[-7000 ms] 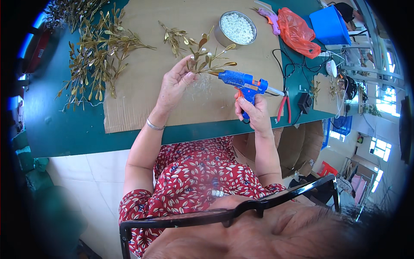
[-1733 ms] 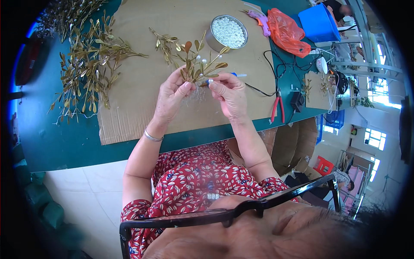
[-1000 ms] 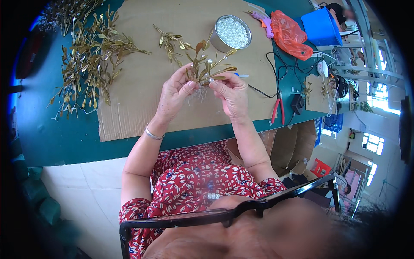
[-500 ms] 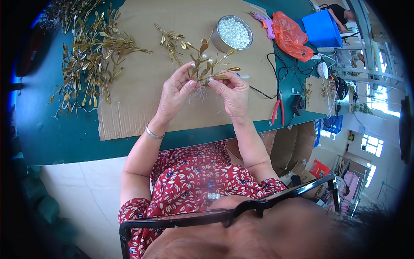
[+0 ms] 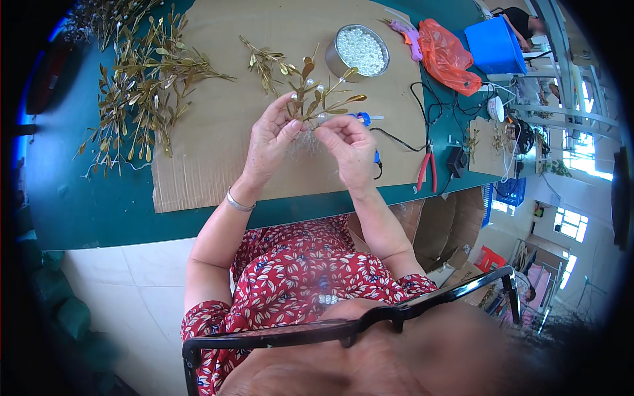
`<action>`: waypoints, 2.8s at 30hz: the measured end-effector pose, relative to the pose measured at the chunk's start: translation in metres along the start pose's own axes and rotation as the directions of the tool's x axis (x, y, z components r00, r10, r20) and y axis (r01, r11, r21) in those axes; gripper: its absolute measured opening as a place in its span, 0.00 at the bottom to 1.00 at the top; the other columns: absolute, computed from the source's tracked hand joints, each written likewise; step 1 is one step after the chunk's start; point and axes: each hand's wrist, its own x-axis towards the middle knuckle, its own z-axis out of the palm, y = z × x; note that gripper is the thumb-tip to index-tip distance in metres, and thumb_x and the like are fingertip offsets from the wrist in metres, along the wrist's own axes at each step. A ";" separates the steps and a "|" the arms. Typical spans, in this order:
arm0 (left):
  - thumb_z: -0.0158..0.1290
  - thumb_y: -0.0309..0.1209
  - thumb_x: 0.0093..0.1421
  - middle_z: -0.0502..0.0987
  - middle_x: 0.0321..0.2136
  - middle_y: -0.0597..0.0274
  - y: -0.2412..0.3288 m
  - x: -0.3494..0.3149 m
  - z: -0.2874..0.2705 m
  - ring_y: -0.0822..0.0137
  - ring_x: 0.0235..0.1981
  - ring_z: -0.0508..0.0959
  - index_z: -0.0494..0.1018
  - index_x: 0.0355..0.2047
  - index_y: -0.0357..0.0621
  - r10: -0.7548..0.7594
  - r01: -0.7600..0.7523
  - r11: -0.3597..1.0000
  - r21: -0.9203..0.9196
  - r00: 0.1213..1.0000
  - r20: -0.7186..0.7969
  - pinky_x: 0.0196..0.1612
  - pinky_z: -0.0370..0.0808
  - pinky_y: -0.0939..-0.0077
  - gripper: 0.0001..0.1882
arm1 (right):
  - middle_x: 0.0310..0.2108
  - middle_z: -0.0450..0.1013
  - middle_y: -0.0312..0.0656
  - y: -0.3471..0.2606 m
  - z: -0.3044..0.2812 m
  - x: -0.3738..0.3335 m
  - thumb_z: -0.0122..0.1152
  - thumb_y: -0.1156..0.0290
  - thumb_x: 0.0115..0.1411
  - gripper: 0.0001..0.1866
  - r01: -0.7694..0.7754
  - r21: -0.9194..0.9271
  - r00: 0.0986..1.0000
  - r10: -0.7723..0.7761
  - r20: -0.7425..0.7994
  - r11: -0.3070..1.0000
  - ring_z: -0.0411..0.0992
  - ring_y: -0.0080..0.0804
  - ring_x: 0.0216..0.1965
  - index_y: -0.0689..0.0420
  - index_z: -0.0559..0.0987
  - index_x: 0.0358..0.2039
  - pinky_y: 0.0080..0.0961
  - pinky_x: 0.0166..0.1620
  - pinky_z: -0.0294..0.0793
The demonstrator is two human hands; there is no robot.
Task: The person decorates artificial leafy branches by applying adhesive with a hot glue gun and attaching pearl beads to the branches by hand.
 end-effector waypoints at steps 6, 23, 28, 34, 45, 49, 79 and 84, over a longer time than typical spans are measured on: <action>0.48 0.24 0.60 0.73 0.33 0.64 -0.008 0.002 0.003 0.78 0.34 0.71 0.58 0.57 0.37 0.053 -0.055 0.998 -0.025 0.997 -0.051 0.37 0.68 0.85 0.24 | 0.24 0.71 0.31 0.017 0.026 -0.003 0.62 0.77 0.54 0.06 -0.026 0.073 0.999 0.029 -0.043 0.997 0.67 0.12 0.25 0.63 0.76 0.31 0.09 0.28 0.66; 0.41 0.30 0.65 0.71 0.29 0.62 -0.005 0.010 -0.015 0.78 0.24 0.60 0.63 0.52 0.39 -0.066 0.099 0.931 -0.353 0.992 0.104 0.28 0.59 0.86 0.16 | 0.25 0.71 0.39 0.018 -0.098 -0.006 0.63 0.62 0.53 0.16 -0.073 -0.764 0.997 0.045 -0.058 0.641 0.66 0.20 0.27 0.63 0.74 0.32 0.19 0.30 0.65; 0.41 0.31 0.66 0.72 0.30 0.60 0.002 0.006 -0.008 0.80 0.24 0.58 0.64 0.52 0.40 -0.043 0.062 0.947 -0.314 0.997 0.069 0.28 0.59 0.87 0.16 | 0.27 0.71 0.38 0.016 -0.106 0.000 0.64 0.67 0.49 0.18 -0.101 -0.680 0.988 0.153 0.016 0.726 0.68 0.21 0.28 0.63 0.72 0.38 0.20 0.31 0.67; 0.42 0.32 0.65 0.73 0.30 0.62 -0.010 0.007 -0.015 0.81 0.23 0.58 0.65 0.49 0.39 -0.044 0.076 0.960 -0.268 0.991 0.124 0.28 0.58 0.89 0.15 | 0.25 0.71 0.38 -0.025 -0.091 -0.027 0.59 0.72 0.53 0.18 0.074 -0.092 0.991 -0.083 -0.104 0.993 0.68 0.19 0.24 0.65 0.70 0.43 0.13 0.24 0.63; 0.46 0.33 0.63 0.74 0.27 0.66 -0.009 0.004 -0.009 0.82 0.23 0.61 0.65 0.50 0.36 -0.093 0.084 0.994 0.068 0.987 0.131 0.28 0.58 0.89 0.17 | 0.20 0.71 0.39 -0.051 -0.090 -0.033 0.60 0.73 0.51 0.18 -0.102 0.238 0.984 0.062 0.168 0.966 0.64 0.18 0.15 0.65 0.72 0.43 0.14 0.18 0.61; 0.46 0.33 0.63 0.73 0.27 0.67 -0.008 0.004 -0.009 0.82 0.23 0.62 0.65 0.50 0.36 -0.108 0.099 0.992 0.075 0.985 0.135 0.28 0.58 0.88 0.18 | 0.21 0.72 0.40 -0.052 -0.092 -0.033 0.61 0.73 0.51 0.17 -0.079 0.174 0.983 0.047 0.179 0.982 0.65 0.20 0.15 0.65 0.73 0.41 0.16 0.20 0.62; 0.47 0.32 0.62 0.67 0.24 0.72 -0.010 0.003 -0.010 0.82 0.25 0.62 0.66 0.49 0.35 -0.127 0.100 0.981 0.164 0.977 0.170 0.29 0.58 0.90 0.17 | 0.21 0.67 0.33 -0.057 -0.097 -0.025 0.57 0.64 0.58 0.14 -0.208 -0.035 0.944 0.209 0.253 0.978 0.65 0.17 0.16 0.62 0.73 0.38 0.13 0.18 0.59; 0.46 0.31 0.63 0.68 0.22 0.73 -0.005 0.004 -0.009 0.82 0.27 0.66 0.66 0.49 0.32 -0.142 0.109 0.977 0.183 0.974 0.178 0.33 0.65 0.88 0.17 | 0.21 0.67 0.33 -0.057 -0.101 -0.024 0.57 0.64 0.58 0.14 -0.203 -0.073 0.942 0.215 0.257 0.976 0.65 0.16 0.16 0.62 0.73 0.38 0.13 0.17 0.56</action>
